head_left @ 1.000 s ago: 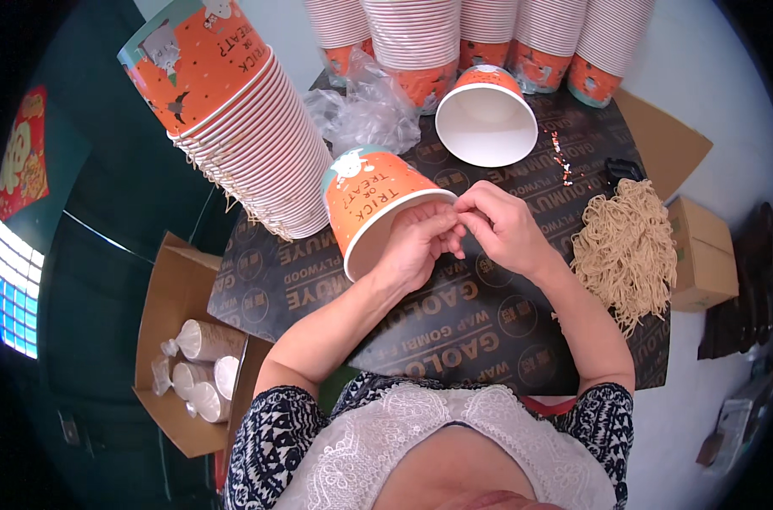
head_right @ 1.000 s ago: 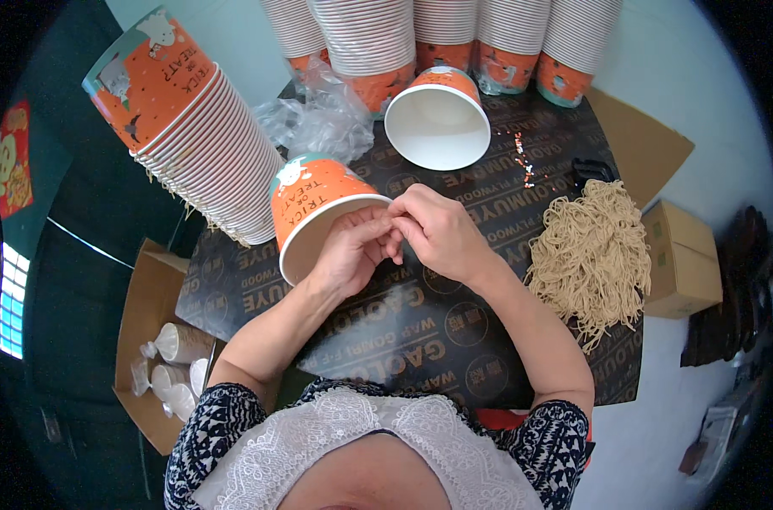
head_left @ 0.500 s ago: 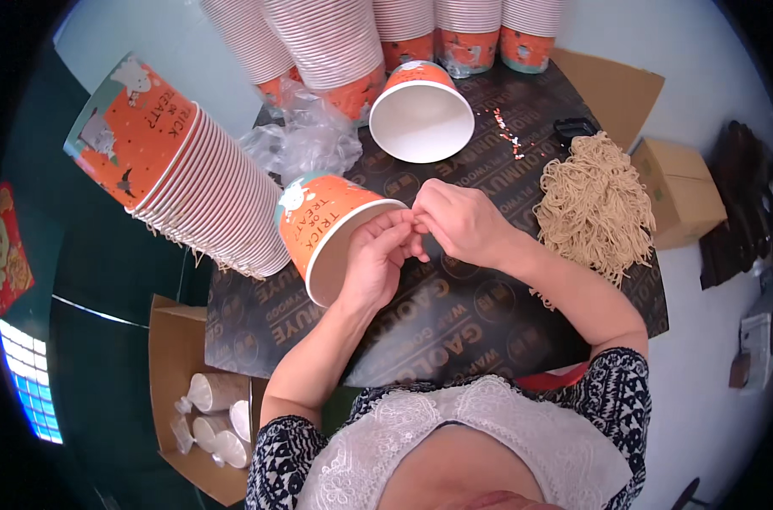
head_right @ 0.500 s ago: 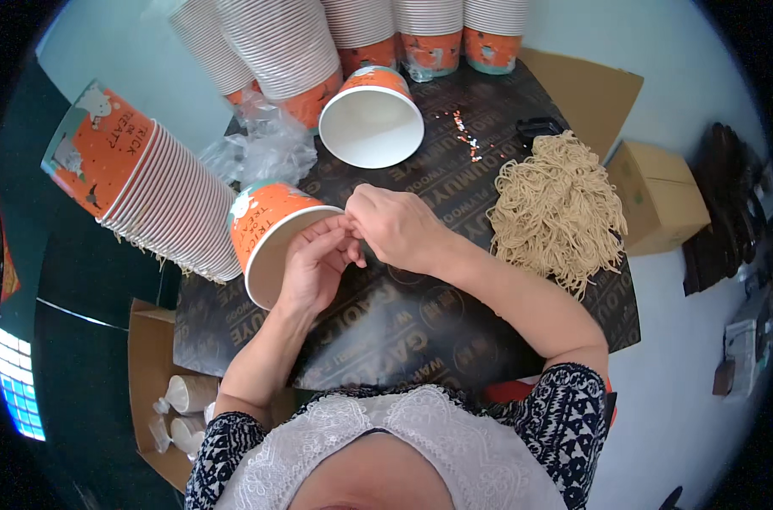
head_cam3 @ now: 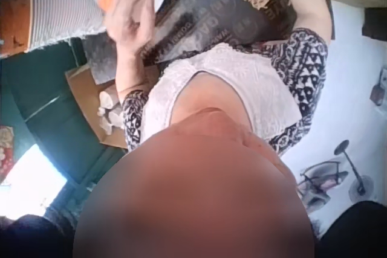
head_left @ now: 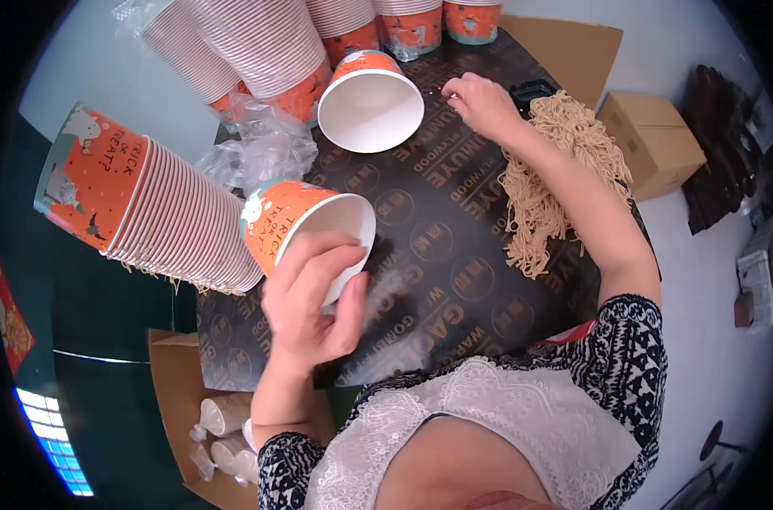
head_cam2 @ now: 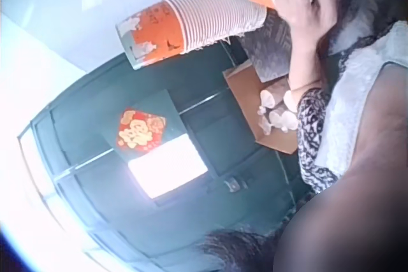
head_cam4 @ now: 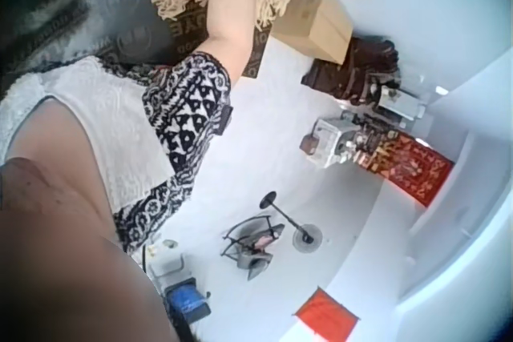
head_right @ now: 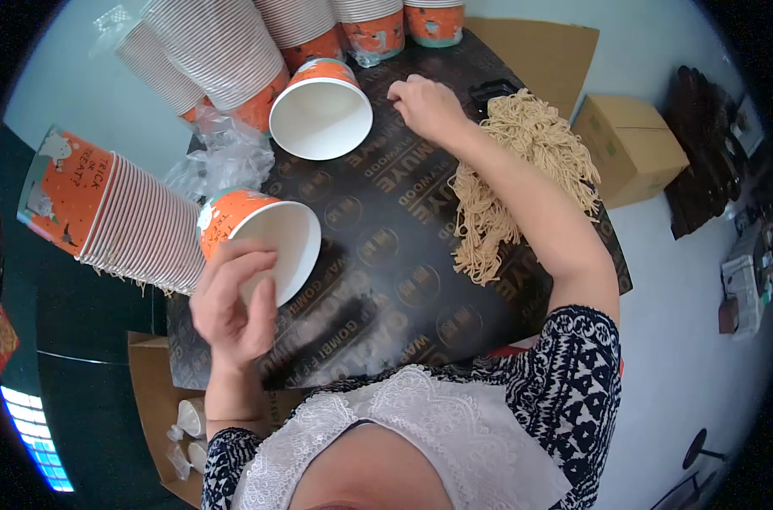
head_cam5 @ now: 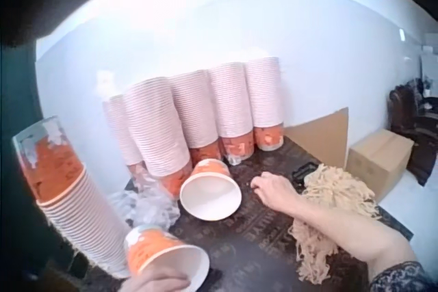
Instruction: Tie strings onto the rims of paper buckets for packaging.
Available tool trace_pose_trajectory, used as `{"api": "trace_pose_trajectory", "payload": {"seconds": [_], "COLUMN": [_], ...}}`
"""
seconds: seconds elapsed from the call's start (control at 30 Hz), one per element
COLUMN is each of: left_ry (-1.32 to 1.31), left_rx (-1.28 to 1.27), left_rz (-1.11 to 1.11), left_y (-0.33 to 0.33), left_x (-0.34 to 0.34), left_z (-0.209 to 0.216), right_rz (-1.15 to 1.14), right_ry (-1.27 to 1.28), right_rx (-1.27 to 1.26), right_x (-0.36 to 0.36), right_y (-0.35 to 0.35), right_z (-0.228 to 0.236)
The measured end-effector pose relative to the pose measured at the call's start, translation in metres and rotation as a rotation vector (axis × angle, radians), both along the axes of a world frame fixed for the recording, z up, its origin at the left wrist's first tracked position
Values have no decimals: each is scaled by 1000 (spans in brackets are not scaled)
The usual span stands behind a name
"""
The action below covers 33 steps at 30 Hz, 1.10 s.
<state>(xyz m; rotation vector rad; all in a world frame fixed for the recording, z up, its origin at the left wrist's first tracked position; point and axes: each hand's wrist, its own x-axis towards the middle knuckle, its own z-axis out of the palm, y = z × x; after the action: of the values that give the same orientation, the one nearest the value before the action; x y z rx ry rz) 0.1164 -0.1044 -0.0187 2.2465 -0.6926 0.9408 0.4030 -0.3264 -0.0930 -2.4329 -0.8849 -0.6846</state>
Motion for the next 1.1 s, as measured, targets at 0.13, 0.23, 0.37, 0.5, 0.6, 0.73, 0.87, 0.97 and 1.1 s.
{"api": "trace_pose_trajectory", "payload": {"seconds": [0.13, 0.23, 0.37, 0.5, 0.6, 0.73, 0.87, 0.97, 1.1], "left_ry": [41, 108, 274, 330, 366, 360, 369, 295, 321], "left_rx": [220, 344, 325, 263, 223, 214, 144, 38, -27], "left_rz": [208, 357, 429, 438, 415, 400, 501, 620, 691], "left_y": [22, 47, 71, 82, 79, 79, 77, 79, 83], "left_x": [-13, -10, -17, -20, -15, -11, -11, -9, -11], "left_z": [24, 22, 14, 6, 3, -3, -3, -6, 2], "right_rz": [-184, 29, 456, 515, 504, 426, 433, 479, 445], "right_ry": [169, 92, 184, 280, 187, 79, 18, 71, 43], "right_rx": [-181, 35, -310, -439, -496, -581, -601, -551, -556], "right_x": [-3, -18, -64, -92, -97, -100, -100, -104, -106], "right_y": [-3, -22, -45, -63, -74, -75, -74, -70, -70], "right_z": [14, 6, 23, 24, 10, -3, -12, -9, -9]}}
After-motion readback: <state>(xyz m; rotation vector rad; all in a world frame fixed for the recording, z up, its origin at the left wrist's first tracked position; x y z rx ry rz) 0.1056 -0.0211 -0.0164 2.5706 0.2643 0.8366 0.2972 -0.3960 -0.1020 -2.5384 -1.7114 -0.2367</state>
